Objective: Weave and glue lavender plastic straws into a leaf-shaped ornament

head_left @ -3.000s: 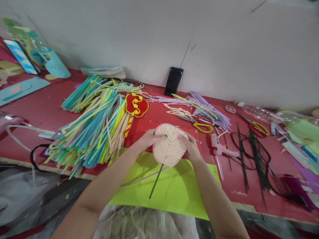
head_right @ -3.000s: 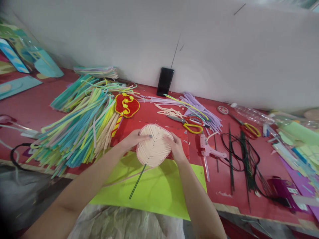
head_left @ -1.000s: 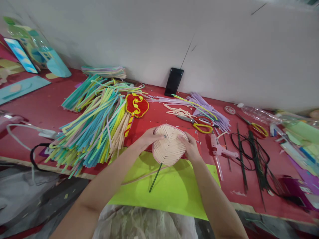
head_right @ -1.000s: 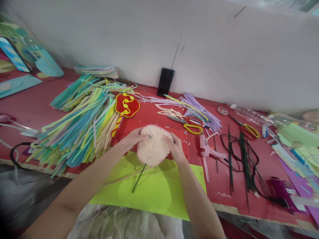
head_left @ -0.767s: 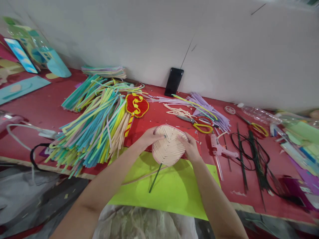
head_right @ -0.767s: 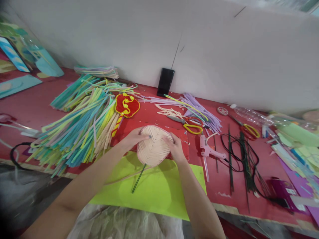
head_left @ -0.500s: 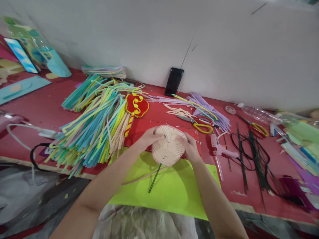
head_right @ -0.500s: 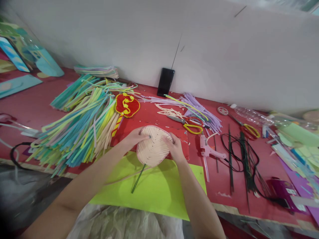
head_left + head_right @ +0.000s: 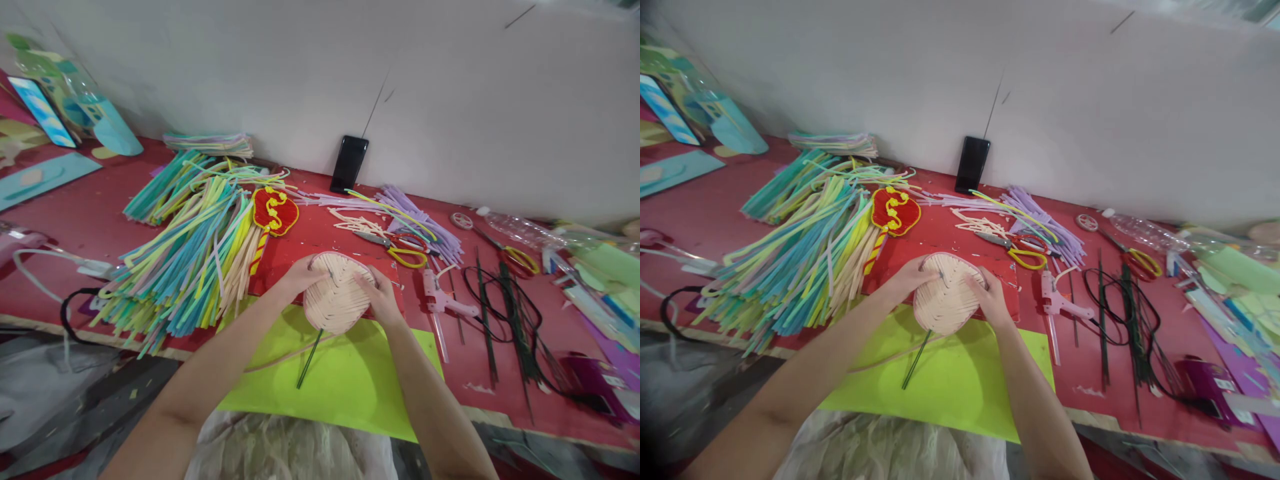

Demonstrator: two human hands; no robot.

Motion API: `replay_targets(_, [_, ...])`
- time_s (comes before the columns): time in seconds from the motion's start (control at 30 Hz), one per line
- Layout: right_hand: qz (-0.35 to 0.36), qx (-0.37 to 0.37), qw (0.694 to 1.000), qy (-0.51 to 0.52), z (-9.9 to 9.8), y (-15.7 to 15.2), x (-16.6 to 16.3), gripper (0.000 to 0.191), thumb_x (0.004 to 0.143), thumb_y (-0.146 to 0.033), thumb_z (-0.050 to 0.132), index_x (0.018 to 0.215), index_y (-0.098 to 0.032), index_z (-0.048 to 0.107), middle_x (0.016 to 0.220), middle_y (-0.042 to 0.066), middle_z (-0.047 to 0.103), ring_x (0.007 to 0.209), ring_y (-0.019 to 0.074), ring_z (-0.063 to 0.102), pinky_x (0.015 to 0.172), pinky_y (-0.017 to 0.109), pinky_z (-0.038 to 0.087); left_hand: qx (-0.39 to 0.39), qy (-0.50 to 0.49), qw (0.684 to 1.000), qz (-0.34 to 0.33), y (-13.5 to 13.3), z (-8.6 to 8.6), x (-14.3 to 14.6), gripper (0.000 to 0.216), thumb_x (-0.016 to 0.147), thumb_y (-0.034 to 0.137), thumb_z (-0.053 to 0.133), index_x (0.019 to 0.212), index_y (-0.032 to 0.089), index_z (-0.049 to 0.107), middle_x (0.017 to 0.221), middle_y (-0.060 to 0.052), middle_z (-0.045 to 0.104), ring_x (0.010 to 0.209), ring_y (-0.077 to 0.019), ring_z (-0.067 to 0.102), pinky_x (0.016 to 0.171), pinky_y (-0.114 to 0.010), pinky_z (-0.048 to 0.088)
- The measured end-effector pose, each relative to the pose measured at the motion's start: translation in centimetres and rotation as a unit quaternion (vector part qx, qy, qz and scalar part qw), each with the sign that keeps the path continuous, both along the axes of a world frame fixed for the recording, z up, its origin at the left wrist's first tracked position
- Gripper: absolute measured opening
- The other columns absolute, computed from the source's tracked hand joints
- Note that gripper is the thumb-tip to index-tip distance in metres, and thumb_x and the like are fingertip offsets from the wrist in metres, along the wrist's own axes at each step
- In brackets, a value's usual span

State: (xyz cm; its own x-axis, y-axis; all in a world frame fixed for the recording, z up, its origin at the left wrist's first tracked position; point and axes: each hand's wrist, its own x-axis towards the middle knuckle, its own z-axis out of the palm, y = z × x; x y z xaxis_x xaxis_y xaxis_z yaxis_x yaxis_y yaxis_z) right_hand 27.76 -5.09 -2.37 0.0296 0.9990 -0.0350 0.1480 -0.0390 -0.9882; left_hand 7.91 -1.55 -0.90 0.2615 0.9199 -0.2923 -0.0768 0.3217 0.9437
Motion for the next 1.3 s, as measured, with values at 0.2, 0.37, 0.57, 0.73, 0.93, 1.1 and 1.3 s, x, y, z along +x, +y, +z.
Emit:
replay_targets(0.2, [0.003, -0.002, 1.000, 0.007, 0.43, -0.15, -0.16, 0.031, 0.074, -0.047, 0.067, 0.077, -0.018, 0.058, 0.067, -0.003, 0.049, 0.062, 0.0109, 0.042, 0.057, 0.024, 0.035, -0.003, 0.002, 1.000, 0.006, -0.16, 0.47, 0.09, 0.040, 0.059, 0.012, 0.070, 0.098, 0.011, 0.066, 0.095, -0.006, 0.072, 0.088, -0.0204, 0.066, 0.084, -0.034, 0.052])
replay_targets(0.37, [0.004, 0.002, 1.000, -0.003, 0.47, -0.25, -0.20, 0.031, 0.075, -0.048, 0.067, 0.077, -0.018, 0.058, 0.068, -0.003, 0.050, 0.063, 0.0113, 0.043, 0.058, 0.024, 0.035, -0.008, -0.001, 1.000, 0.013, -0.20, 0.60, 0.20, 0.038, 0.058, 0.012, 0.070, 0.096, 0.012, 0.065, 0.093, -0.006, 0.072, 0.087, -0.0193, 0.065, 0.084, -0.033, 0.051])
replay_targets(0.57, [0.004, 0.003, 1.000, -0.007, 0.28, -0.25, -0.14, 0.032, 0.075, -0.049, 0.066, 0.078, -0.018, 0.058, 0.068, -0.003, 0.051, 0.062, 0.0114, 0.043, 0.058, 0.025, 0.035, -0.003, 0.011, 1.000, 0.009, -0.18, 0.59, 0.11, 0.042, 0.058, 0.014, 0.070, 0.099, 0.011, 0.065, 0.097, -0.007, 0.071, 0.089, -0.0207, 0.064, 0.084, -0.034, 0.050])
replay_targets(0.73, [-0.001, 0.004, 1.000, -0.015, 0.21, -0.06, -0.10, 0.033, 0.075, -0.051, 0.066, 0.079, -0.019, 0.059, 0.067, -0.003, 0.052, 0.060, 0.0115, 0.042, 0.057, 0.025, 0.035, 0.011, 0.009, 1.000, -0.003, -0.14, 0.56, 0.05, 0.039, 0.059, 0.015, 0.069, 0.098, 0.011, 0.065, 0.095, -0.006, 0.071, 0.089, -0.0210, 0.064, 0.084, -0.033, 0.050])
replay_targets(0.93, [0.001, 0.002, 1.000, -0.010, 0.32, -0.06, -0.13, 0.034, 0.074, -0.052, 0.066, 0.075, -0.019, 0.057, 0.065, -0.003, 0.051, 0.059, 0.0115, 0.041, 0.055, 0.025, 0.035, 0.020, 0.010, 1.000, 0.006, -0.15, 0.92, 0.20, 0.037, 0.062, 0.015, 0.071, 0.098, 0.012, 0.065, 0.098, -0.007, 0.072, 0.092, -0.0202, 0.064, 0.087, -0.033, 0.051])
replay_targets(1.1, [0.016, 0.001, 1.000, -0.006, 0.66, -0.29, -0.35, 0.033, 0.074, -0.050, 0.066, 0.076, -0.019, 0.058, 0.066, -0.003, 0.051, 0.061, 0.0116, 0.043, 0.056, 0.025, 0.035, 0.025, 0.049, 0.998, 0.003, -0.23, 0.87, 0.28, 0.037, 0.063, 0.020, 0.074, 0.098, 0.012, 0.066, 0.096, -0.007, 0.072, 0.089, -0.0206, 0.065, 0.083, -0.033, 0.052])
replay_targets(1.3, [-0.001, 0.006, 1.000, -0.007, 0.55, -0.11, -0.16, 0.032, 0.074, -0.050, 0.067, 0.075, -0.019, 0.057, 0.064, -0.003, 0.050, 0.059, 0.0112, 0.041, 0.055, 0.024, 0.033, 0.044, 0.035, 0.998, 0.006, -0.04, 0.33, 0.16, 0.034, 0.065, 0.020, 0.071, 0.098, 0.011, 0.064, 0.099, -0.008, 0.071, 0.091, -0.0209, 0.064, 0.086, -0.034, 0.050])
